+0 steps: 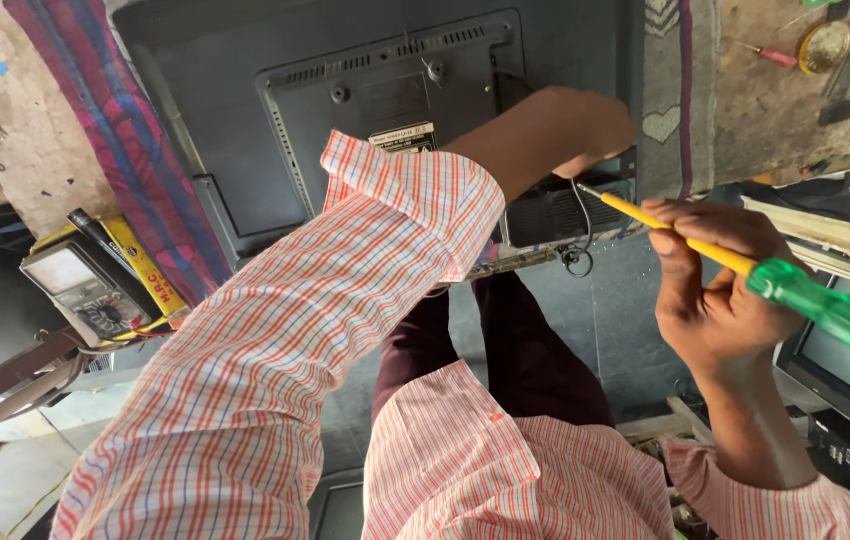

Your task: The person uses a screwdriver to remove screws from the back panel of a television set. After removing the screws, the person detaches the back cover, exposing the internal circuit boards and wiring.

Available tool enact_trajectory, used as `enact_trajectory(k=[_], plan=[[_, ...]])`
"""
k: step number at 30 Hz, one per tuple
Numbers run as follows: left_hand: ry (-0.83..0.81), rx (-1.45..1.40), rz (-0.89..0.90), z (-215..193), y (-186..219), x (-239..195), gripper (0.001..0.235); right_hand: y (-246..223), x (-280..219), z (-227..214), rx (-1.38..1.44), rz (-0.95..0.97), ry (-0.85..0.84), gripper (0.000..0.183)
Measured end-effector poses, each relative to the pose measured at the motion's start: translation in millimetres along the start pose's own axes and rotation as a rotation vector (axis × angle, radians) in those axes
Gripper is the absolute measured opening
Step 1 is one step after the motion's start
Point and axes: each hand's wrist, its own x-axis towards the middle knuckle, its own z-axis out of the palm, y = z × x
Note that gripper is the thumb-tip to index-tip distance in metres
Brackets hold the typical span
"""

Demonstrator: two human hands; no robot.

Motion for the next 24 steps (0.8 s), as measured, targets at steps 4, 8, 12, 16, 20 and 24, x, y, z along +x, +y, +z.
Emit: enact_trajectory(k=[4,8,12,16,20,24], plan=[[0.003,0.003,-0.006,-0.8,-2.9,-1.4,0.015,2.4,0.5,6.9,0.025,-0.004,0.024,0.022],[-0.002,0.0,-0.002,1.1,-1.4,-1.9,0.014,3.6,-1.5,9.3,0.02,-0.003,0.038,0.022],[0.008,-0.032,-0.038,-1.0,-1.4,-2.2,0.022,1.4,1.7,10.2,0.051,0.035,0.043,0.021],[-0.024,-0.021,-0.043,-0.9,0.8,2.2,0.03,-3.0,11.4,10.8,-0.042,-0.029,0.03,0.024],[-0.02,-0.048,-0.096,0.5,2.7,7.2,0.037,-15.5,22.1,7.0,-0.2,-0.042,0.003,0.023],[0.043,-0.054,-0.068,5.5,1.4,7.2,0.044,-25.1,30.7,3.4,-0.144,0.009,-0.058,0.014]])
